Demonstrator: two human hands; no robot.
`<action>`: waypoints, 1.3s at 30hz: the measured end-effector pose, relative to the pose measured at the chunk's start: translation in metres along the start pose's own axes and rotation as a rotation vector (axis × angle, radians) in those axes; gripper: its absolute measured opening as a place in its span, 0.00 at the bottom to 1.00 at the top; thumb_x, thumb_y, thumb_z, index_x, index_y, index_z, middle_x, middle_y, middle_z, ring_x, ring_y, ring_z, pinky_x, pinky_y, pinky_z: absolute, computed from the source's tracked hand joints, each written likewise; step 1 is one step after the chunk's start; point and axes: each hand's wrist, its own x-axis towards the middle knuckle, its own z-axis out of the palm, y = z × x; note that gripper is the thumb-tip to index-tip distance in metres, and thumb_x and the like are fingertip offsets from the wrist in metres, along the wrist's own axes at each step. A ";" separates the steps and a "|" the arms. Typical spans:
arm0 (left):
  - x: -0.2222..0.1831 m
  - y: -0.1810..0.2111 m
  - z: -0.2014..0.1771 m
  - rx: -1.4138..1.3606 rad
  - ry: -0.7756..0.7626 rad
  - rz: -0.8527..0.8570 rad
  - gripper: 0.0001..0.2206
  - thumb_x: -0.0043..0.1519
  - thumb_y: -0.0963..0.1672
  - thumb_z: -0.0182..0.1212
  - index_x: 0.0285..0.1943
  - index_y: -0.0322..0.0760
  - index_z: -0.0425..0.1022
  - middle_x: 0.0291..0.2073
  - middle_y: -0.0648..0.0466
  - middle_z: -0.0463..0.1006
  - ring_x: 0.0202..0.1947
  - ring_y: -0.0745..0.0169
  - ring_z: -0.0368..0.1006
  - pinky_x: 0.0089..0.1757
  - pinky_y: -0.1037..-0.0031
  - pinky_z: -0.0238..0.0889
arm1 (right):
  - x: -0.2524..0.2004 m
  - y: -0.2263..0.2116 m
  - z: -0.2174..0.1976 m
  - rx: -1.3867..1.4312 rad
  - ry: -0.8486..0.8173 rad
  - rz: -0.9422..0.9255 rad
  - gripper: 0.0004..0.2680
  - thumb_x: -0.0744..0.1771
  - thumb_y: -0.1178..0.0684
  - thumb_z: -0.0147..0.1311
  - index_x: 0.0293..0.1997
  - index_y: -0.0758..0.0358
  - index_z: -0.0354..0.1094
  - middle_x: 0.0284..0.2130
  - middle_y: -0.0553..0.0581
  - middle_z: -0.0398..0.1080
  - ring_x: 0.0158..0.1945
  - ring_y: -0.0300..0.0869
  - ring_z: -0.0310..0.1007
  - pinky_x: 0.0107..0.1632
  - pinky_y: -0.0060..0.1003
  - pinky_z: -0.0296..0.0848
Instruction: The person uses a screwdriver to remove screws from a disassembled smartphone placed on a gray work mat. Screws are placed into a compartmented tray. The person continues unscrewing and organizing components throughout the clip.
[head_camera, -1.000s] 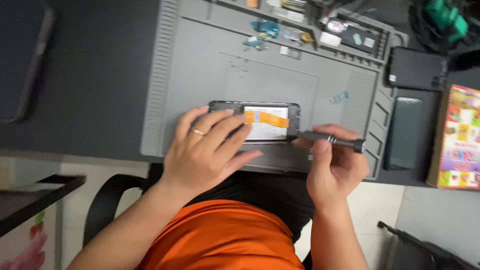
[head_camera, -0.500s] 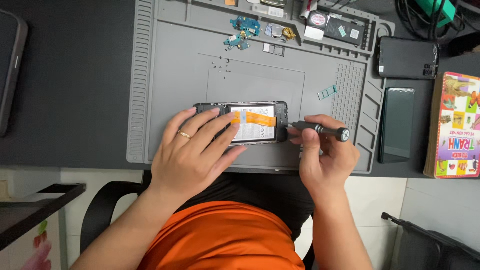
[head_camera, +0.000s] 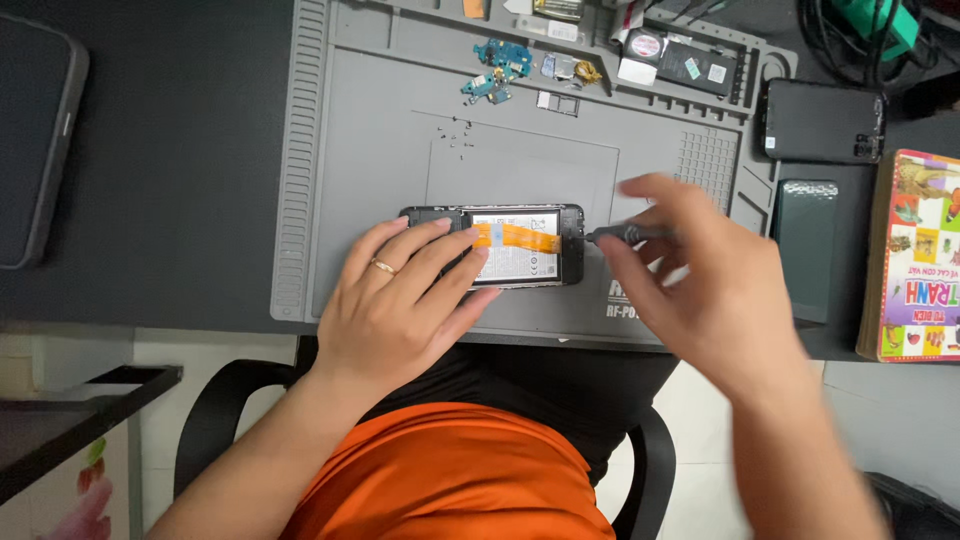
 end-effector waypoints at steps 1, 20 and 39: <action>-0.001 0.000 -0.001 0.000 0.001 0.004 0.11 0.71 0.49 0.71 0.53 0.41 0.85 0.55 0.56 0.85 0.57 0.57 0.79 0.60 0.60 0.68 | 0.005 0.001 -0.005 0.001 0.004 0.001 0.16 0.69 0.51 0.65 0.63 0.51 0.66 0.39 0.44 0.79 0.31 0.36 0.79 0.40 0.34 0.73; 0.000 0.003 0.000 -0.024 -0.025 -0.044 0.11 0.70 0.48 0.67 0.55 0.40 0.85 0.57 0.53 0.84 0.58 0.53 0.78 0.59 0.58 0.68 | 0.029 0.006 -0.006 -0.685 -0.203 -0.304 0.17 0.74 0.31 0.47 0.38 0.53 0.66 0.20 0.55 0.74 0.23 0.61 0.76 0.23 0.56 0.70; 0.001 0.004 0.003 -0.052 -0.059 -0.108 0.10 0.69 0.48 0.67 0.56 0.44 0.83 0.62 0.53 0.81 0.58 0.53 0.78 0.61 0.55 0.67 | 0.035 -0.010 -0.028 -0.479 -0.294 -0.152 0.10 0.71 0.37 0.53 0.45 0.47 0.74 0.25 0.54 0.80 0.32 0.65 0.78 0.35 0.60 0.73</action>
